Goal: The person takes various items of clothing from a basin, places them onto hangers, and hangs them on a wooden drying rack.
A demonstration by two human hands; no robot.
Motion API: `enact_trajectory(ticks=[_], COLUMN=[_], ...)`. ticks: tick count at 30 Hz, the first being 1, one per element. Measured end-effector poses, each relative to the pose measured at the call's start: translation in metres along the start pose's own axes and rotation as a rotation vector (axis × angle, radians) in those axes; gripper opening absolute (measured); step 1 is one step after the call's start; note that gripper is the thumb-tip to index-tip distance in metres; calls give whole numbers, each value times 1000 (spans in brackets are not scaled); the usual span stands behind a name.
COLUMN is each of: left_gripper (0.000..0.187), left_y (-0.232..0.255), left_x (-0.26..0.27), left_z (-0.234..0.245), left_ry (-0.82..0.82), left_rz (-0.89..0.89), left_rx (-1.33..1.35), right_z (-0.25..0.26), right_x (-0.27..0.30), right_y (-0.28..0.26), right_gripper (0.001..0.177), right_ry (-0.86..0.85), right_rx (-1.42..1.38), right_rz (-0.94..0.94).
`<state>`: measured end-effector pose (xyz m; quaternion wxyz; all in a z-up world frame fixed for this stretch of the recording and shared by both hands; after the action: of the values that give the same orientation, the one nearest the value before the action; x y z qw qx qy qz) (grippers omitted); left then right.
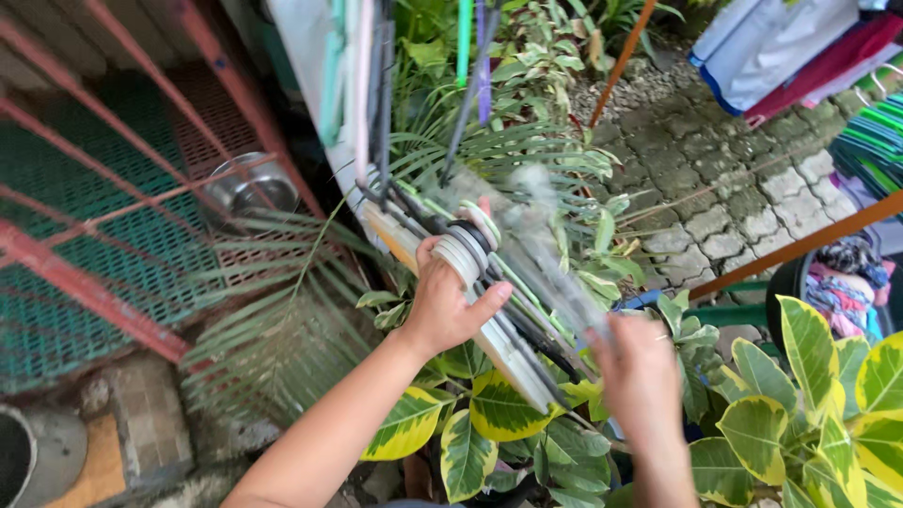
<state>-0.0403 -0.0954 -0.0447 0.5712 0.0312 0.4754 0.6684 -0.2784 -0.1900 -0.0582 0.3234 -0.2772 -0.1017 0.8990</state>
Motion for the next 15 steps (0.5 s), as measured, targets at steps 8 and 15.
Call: enact_trajectory(ticks=[8, 15], left_gripper=[70, 77], left_y=[-1, -13], left_x=[41, 82], left_z=[53, 111], left_ry=[49, 136], left_rz=[79, 78], left_rx=[-55, -197], right_z=[-32, -77], right_x=[15, 18], right_y=[-88, -134], right_gripper=[29, 34], right_ry=[-23, -141], right_rx=[-77, -126], right_rz=[129, 315])
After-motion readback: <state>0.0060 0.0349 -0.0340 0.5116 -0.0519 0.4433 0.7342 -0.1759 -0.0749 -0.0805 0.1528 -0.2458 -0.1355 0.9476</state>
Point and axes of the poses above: each hand's wrist, its own x-axis away from the middle knuckle, its own z-axis out of the back of the hand, y = z × x, the point moved 5 cm from there along -x, towards the middle knuckle, and after that the axes turned 6 degrees about z, right-handed, at the moved point
